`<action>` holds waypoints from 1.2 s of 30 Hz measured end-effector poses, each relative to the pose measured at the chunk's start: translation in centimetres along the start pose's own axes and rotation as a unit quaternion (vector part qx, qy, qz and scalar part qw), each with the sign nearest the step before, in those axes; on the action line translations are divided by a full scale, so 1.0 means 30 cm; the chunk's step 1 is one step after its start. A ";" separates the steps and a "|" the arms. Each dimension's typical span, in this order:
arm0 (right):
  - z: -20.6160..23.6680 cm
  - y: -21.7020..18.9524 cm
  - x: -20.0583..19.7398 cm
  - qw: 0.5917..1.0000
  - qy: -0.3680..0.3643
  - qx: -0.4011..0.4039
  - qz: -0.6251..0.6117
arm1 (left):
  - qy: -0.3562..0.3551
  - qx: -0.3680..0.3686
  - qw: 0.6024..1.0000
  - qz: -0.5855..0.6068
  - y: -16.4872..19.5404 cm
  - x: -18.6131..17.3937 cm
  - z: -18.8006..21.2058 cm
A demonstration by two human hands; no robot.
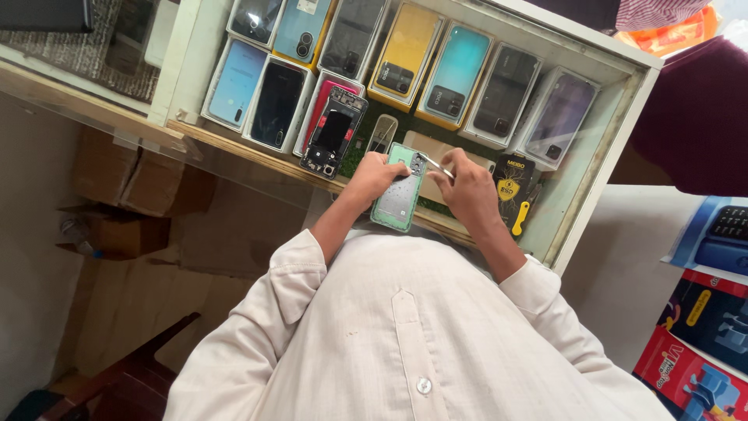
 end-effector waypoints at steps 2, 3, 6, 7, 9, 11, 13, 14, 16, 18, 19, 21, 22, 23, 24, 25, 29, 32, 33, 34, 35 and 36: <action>-0.001 0.004 0.002 1.000 0.002 -0.001 -0.026 | 0.004 -0.008 1.000 0.002 -0.004 -0.002 0.002; 0.000 -0.009 -0.013 0.999 0.026 -0.023 -0.002 | 0.003 -0.007 1.000 0.000 -0.002 -0.001 0.003; 0.004 -0.035 -0.036 0.994 0.067 -0.061 0.061 | 0.002 -0.008 1.000 -0.002 -0.004 0.003 0.005; 0.003 -0.033 -0.033 0.994 0.061 -0.059 0.074 | 0.004 -0.011 1.000 -0.001 -0.007 0.003 0.004; 0.000 -0.027 -0.023 0.997 0.040 -0.048 0.054 | 0.003 -0.010 1.000 0.002 -0.007 0.002 0.001; 0.002 -0.016 -0.008 1.000 0.006 -0.027 -0.011 | -0.003 -0.006 1.000 0.008 -0.008 0.006 0.000; 0.006 -0.020 -0.018 1.000 0.021 -0.021 0.006 | -0.001 -0.006 1.000 0.008 -0.013 0.001 -0.001; 0.005 -0.022 -0.023 0.999 0.029 -0.018 0.016 | -0.001 -0.004 1.000 0.007 -0.013 0.000 -0.004; 0.007 -0.047 -0.041 0.995 0.060 -0.043 0.063 | -0.002 0.001 1.000 0.002 -0.012 -0.001 -0.006; 0.008 -0.057 -0.050 0.993 0.072 -0.053 0.076 | -0.004 0.006 1.000 -0.001 -0.010 0.002 -0.008; 0.008 -0.055 -0.051 0.994 0.070 -0.050 0.065 | -0.005 0.011 1.000 -0.002 -0.007 0.003 -0.008; 0.008 -0.043 -0.047 0.998 0.054 -0.034 0.028 | -0.005 0.010 1.000 -0.001 -0.007 0.002 -0.006; 0.009 -0.033 -0.042 0.999 0.042 -0.021 0.004 | -0.004 0.007 1.000 0.001 -0.007 0.002 -0.005; 0.009 -0.023 -0.035 0.999 0.030 -0.008 -0.021 | -0.002 0.003 1.000 0.003 -0.007 0.002 -0.005; 0.012 -0.027 -0.043 0.999 0.043 -0.013 -0.013 | -0.001 0.003 1.000 0.002 -0.005 0.000 -0.004; 0.014 -0.029 -0.050 0.998 0.055 -0.017 -0.005 | 0.001 0.002 1.000 0.001 -0.005 0.001 -0.003; 0.017 -0.042 -0.056 0.993 0.087 -0.041 0.062 | 0.005 0.010 1.000 -0.010 0.002 0.000 -0.001; 0.016 -0.034 -0.036 0.995 0.065 -0.033 0.061 | 0.004 0.009 1.000 0.001 0.003 0.002 0.000; 0.016 -0.033 -0.037 0.996 0.066 -0.031 0.044 | 0.004 0.008 1.000 0.001 0.002 0.001 0.001; 0.017 -0.032 -0.039 0.997 0.067 -0.028 0.028 | 0.004 0.007 1.000 0.001 0.001 0.002 0.001; 0.016 -0.031 -0.043 0.997 0.069 -0.025 0.012 | 0.004 0.007 1.000 0.001 0.002 0.003 0.000; 0.014 -0.025 -0.048 0.997 0.072 -0.015 -0.011 | 0.006 0.007 1.000 -0.002 0.003 0.002 -0.001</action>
Point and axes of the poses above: each hand's wrist, its own z-axis away from the middle knuckle, its own x-axis out of the palm, y = z × x, the point moved 10 cm from there along -z, towards the middle knuckle, and after that the axes turned 12 degrees about z, right-handed, at the moved point
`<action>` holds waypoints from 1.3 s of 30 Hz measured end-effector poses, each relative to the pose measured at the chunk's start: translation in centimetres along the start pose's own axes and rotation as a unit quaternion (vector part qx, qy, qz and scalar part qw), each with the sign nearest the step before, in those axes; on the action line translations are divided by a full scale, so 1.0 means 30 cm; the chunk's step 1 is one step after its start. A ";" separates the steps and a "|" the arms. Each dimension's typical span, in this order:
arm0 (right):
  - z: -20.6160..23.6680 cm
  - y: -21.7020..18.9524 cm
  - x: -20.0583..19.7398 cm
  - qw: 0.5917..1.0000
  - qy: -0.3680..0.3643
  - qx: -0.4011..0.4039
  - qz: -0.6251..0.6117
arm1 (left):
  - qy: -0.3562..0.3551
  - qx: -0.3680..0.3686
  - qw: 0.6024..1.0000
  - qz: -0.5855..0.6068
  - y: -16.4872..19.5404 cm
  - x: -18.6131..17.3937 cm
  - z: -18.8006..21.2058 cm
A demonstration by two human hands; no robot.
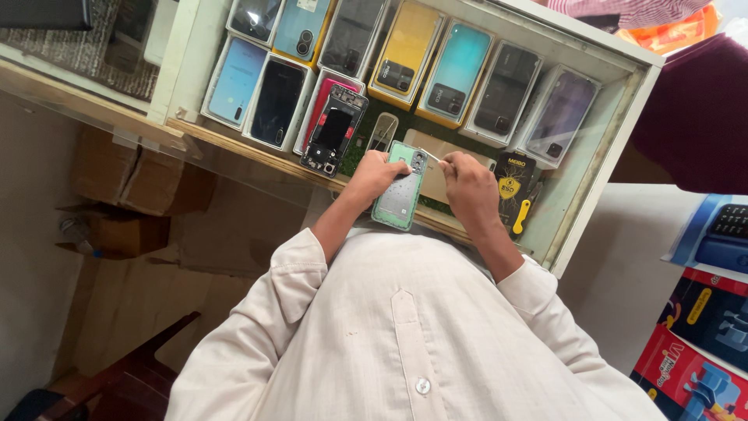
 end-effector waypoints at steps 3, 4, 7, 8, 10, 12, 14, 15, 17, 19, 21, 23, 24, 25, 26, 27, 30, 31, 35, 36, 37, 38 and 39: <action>-0.006 0.012 -0.018 0.999 0.011 0.019 -0.043 | 0.003 -0.001 1.000 -0.005 -0.002 -0.001 -0.001; -0.008 0.011 -0.027 0.999 0.017 0.013 -0.043 | 0.002 -0.001 1.000 -0.006 -0.003 -0.003 -0.001; -0.012 -0.002 -0.033 0.999 0.012 -0.021 -0.045 | -0.003 -0.001 1.000 -0.001 -0.009 -0.003 -0.004; -0.012 -0.009 -0.030 0.998 0.007 -0.035 -0.046 | -0.005 -0.001 1.000 0.001 -0.010 -0.004 -0.006; -0.011 -0.006 -0.024 0.999 -0.001 -0.035 -0.035 | -0.006 0.001 1.000 0.004 -0.012 -0.003 -0.009; -0.009 -0.009 -0.023 0.999 -0.002 -0.043 -0.020 | -0.007 0.003 1.000 0.006 -0.016 -0.002 -0.009; -0.009 -0.020 -0.030 0.998 0.008 -0.058 -0.003 | -0.008 0.006 1.000 0.005 -0.015 -0.001 -0.010; -0.010 -0.024 -0.028 0.998 0.004 -0.060 -0.005 | -0.011 0.005 1.000 0.007 -0.017 0.000 -0.009; -0.015 -0.032 -0.025 0.998 -0.004 -0.064 -0.008 | -0.017 0.003 1.000 0.010 -0.018 0.001 -0.007; -0.016 -0.036 -0.022 0.999 -0.007 -0.054 -0.007 | -0.022 0.012 1.000 0.005 -0.010 0.000 -0.004; -0.017 -0.037 -0.017 0.999 -0.018 -0.047 -0.014 | -0.028 0.015 0.999 0.003 -0.007 0.000 -0.002; -0.017 -0.036 -0.008 0.998 -0.037 -0.044 -0.029 | -0.034 0.010 0.999 0.005 -0.010 0.003 0.001; -0.015 -0.038 -0.003 0.996 -0.049 -0.050 -0.053 | -0.034 0.009 0.999 0.006 -0.011 0.002 0.003; -0.017 -0.035 -0.003 0.994 -0.060 -0.055 -0.076 | -0.035 0.009 0.999 0.007 -0.011 0.002 0.004; -0.016 -0.035 0.000 0.991 -0.070 -0.060 -0.099 | -0.036 0.008 0.999 0.008 -0.011 0.004 0.005; -0.015 -0.024 -0.006 0.993 -0.061 -0.051 -0.086 | -0.035 0.004 0.999 0.009 -0.015 0.004 0.007; -0.011 -0.011 -0.005 0.994 -0.053 -0.038 -0.086 | -0.034 0.000 0.999 0.019 -0.018 -0.002 0.013; -0.007 -0.010 0.001 0.991 -0.064 -0.039 -0.109 | -0.037 0.001 0.999 0.025 -0.018 -0.004 0.015; 0.021 -0.002 0.003 0.989 -0.079 -0.043 -0.121 | -0.057 -0.001 0.998 0.025 -0.018 -0.002 0.014; 0.027 -0.011 -0.002 0.990 -0.067 -0.056 -0.113 | -0.057 -0.003 0.998 0.025 -0.018 -0.006 0.013; 0.035 -0.020 -0.007 0.991 -0.056 -0.068 -0.105 | -0.057 -0.005 0.998 0.026 -0.019 -0.010 0.013; 0.043 -0.026 -0.015 0.991 -0.045 -0.080 -0.096 | -0.059 -0.007 0.998 0.026 -0.022 -0.009 0.013; 0.048 -0.026 -0.014 0.991 -0.043 -0.081 -0.099 | -0.056 -0.009 0.998 0.018 -0.024 -0.012 0.013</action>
Point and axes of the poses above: each hand's wrist, its own z-axis away from the middle knuckle, its own x-axis out of the palm, y = z × x, the point moved 10 cm from there along -z, towards the middle knuckle, and after that the axes turned 12 degrees about z, right-handed, at the moved point
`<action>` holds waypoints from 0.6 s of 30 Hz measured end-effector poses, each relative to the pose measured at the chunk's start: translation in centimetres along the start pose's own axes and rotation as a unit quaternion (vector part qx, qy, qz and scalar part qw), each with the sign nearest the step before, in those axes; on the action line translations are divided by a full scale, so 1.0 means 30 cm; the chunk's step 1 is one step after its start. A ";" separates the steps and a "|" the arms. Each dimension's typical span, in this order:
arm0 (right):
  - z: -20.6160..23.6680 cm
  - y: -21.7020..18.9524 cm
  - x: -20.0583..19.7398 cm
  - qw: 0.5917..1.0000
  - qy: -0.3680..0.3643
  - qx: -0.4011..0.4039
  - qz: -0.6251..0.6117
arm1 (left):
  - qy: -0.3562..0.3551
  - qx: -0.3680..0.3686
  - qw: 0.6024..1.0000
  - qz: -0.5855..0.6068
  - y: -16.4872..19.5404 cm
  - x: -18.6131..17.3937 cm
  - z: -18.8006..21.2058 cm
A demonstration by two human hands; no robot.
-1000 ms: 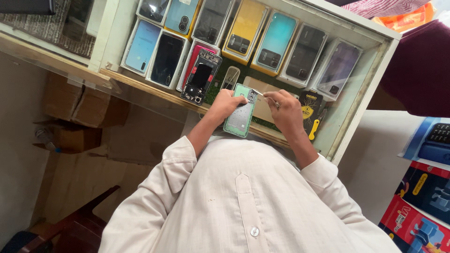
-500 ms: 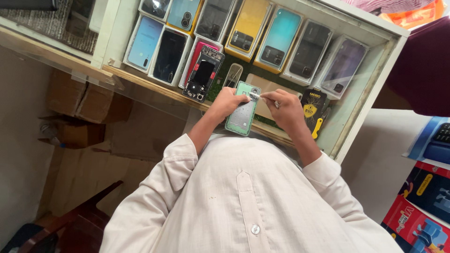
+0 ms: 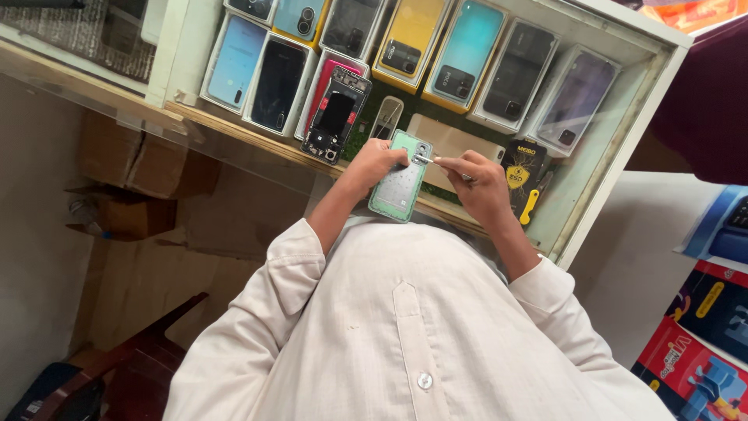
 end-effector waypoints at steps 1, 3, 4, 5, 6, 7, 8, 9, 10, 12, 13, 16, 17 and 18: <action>0.005 -0.003 0.003 1.000 0.002 -0.001 -0.003 | 0.003 -0.002 1.000 -0.008 -0.001 -0.004 0.002; 0.011 -0.008 0.007 1.000 0.002 -0.001 -0.009 | 0.012 -0.010 0.999 -0.028 -0.006 -0.011 0.007; 0.013 -0.009 0.008 1.000 0.000 0.000 -0.010 | 0.018 -0.015 0.999 -0.039 -0.008 -0.015 0.010; 0.012 -0.012 0.009 1.000 0.000 -0.001 -0.011 | 0.025 -0.018 0.998 -0.050 -0.007 -0.018 0.011; 0.010 -0.017 0.005 1.000 0.004 -0.006 -0.011 | 0.022 -0.013 0.999 -0.045 -0.001 -0.015 0.012; 0.009 -0.024 0.000 1.000 0.008 -0.011 -0.012 | 0.019 -0.009 0.999 -0.041 0.004 -0.011 0.013; 0.007 -0.029 -0.005 1.000 0.012 -0.017 -0.012 | 0.016 -0.004 0.999 -0.037 0.009 -0.007 0.013; 0.004 -0.031 -0.009 1.000 0.014 -0.017 0.000 | 0.020 -0.010 0.999 -0.040 0.009 -0.009 0.012; 0.004 -0.034 -0.012 1.000 0.015 -0.016 0.012 | 0.024 -0.018 0.999 -0.042 0.005 -0.011 0.013; 0.005 -0.035 -0.018 0.999 0.014 -0.015 0.029 | 0.022 -0.023 0.998 -0.045 0.002 -0.008 0.010; 0.007 -0.037 -0.018 0.999 0.011 -0.015 0.032 | 0.018 -0.020 0.999 -0.046 0.003 -0.005 0.010; 0.015 -0.041 -0.023 0.999 0.012 -0.019 0.037 | 0.010 -0.018 0.999 -0.029 0.000 0.000 0.010; 0.018 -0.042 -0.024 0.999 0.013 -0.021 0.038 | 0.007 -0.018 1.000 -0.021 -0.001 0.002 0.010; 0.021 -0.039 -0.022 0.999 0.009 -0.015 0.038 | 0.008 -0.023 0.999 -0.021 -0.005 0.001 0.012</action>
Point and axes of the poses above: each hand's wrist, its own z-axis away from the middle knuckle, its own x-axis out of the palm, y = z × x, the point moved 10 cm from there along -z, towards the middle knuckle, and after that the axes turned 12 degrees about z, right-handed, at the moved point
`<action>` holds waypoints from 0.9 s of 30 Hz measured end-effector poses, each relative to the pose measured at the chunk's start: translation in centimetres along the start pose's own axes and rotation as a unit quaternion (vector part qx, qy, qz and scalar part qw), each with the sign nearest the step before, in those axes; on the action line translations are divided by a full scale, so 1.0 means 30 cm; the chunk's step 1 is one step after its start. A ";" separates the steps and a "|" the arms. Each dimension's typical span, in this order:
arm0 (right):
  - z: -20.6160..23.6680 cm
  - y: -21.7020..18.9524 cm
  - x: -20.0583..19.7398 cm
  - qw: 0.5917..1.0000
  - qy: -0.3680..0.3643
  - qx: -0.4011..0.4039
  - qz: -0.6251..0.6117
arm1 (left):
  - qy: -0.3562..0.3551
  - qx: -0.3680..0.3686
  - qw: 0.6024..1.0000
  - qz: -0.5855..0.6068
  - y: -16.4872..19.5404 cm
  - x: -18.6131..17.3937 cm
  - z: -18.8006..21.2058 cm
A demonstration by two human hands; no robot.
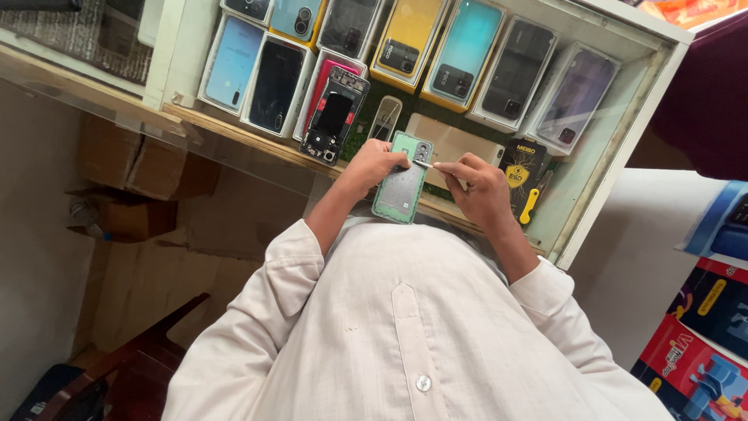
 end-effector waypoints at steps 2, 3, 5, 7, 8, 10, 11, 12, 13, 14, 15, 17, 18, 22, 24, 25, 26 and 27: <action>0.003 0.008 0.005 1.000 -0.008 0.010 0.001 | 0.001 -0.008 1.000 0.000 -0.003 0.000 0.001; 0.004 0.005 0.004 1.000 -0.007 0.003 0.004 | 0.002 -0.009 1.000 -0.003 -0.003 0.000 0.002; 0.003 -0.001 0.001 1.000 -0.003 -0.010 0.010 | 0.003 -0.008 1.000 -0.009 0.001 0.000 0.004; 0.001 -0.003 0.004 0.999 -0.003 -0.015 0.029 | 0.001 -0.003 1.000 -0.011 0.007 0.001 0.005; 0.001 -0.004 0.006 0.999 -0.003 -0.017 0.039 | 0.000 0.000 1.000 -0.012 0.008 0.001 0.005; 0.000 -0.008 0.004 0.998 0.005 -0.020 0.056 | -0.002 -0.002 1.000 -0.016 0.007 0.002 0.004; -0.001 -0.011 0.003 0.998 0.008 -0.023 0.064 | -0.003 -0.003 1.000 -0.018 0.006 0.002 0.003; -0.001 -0.013 0.004 0.998 0.008 -0.025 0.064 | -0.003 -0.003 1.000 -0.016 0.004 0.002 0.002; -0.003 -0.014 0.003 0.998 0.008 -0.027 0.064 | -0.004 -0.003 1.000 -0.014 0.005 0.003 0.000; -0.003 -0.015 0.003 0.998 0.007 -0.029 0.063 | -0.004 -0.003 1.000 -0.012 0.004 0.003 -0.001; -0.003 -0.016 0.005 0.998 0.000 -0.032 0.056 | 0.001 -0.006 1.000 -0.015 0.001 0.000 0.000; -0.007 -0.016 0.004 0.998 -0.010 -0.037 0.044 | 0.010 -0.009 1.000 -0.021 0.000 -0.004 -0.001; -0.007 -0.014 0.000 0.998 -0.012 -0.038 0.040 | 0.007 -0.009 1.000 -0.019 0.001 -0.001 -0.001; -0.009 -0.019 0.002 0.998 -0.009 -0.038 0.054 | 0.001 -0.005 1.000 -0.011 0.006 -0.001 0.007; -0.009 -0.020 0.003 0.997 -0.003 -0.034 0.073 | 0.000 -0.003 1.000 -0.013 0.008 0.000 0.006; -0.008 -0.020 0.004 0.996 -0.001 -0.032 0.080 | 0.003 -0.003 1.000 -0.016 0.007 -0.001 0.006; -0.008 -0.020 0.006 0.996 0.000 -0.030 0.086 | 0.006 -0.003 1.000 -0.020 0.005 -0.004 0.007; -0.008 -0.022 0.009 0.996 -0.004 -0.033 0.085 | 0.004 0.003 1.000 -0.021 0.007 -0.002 0.007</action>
Point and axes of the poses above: each hand's wrist, its own z-axis away from the middle knuckle, its own x-axis out of the palm, y = z × x, the point moved 10 cm from there along -z, towards the middle knuckle, and after that the axes turned 12 degrees about z, right-handed, at the moved point
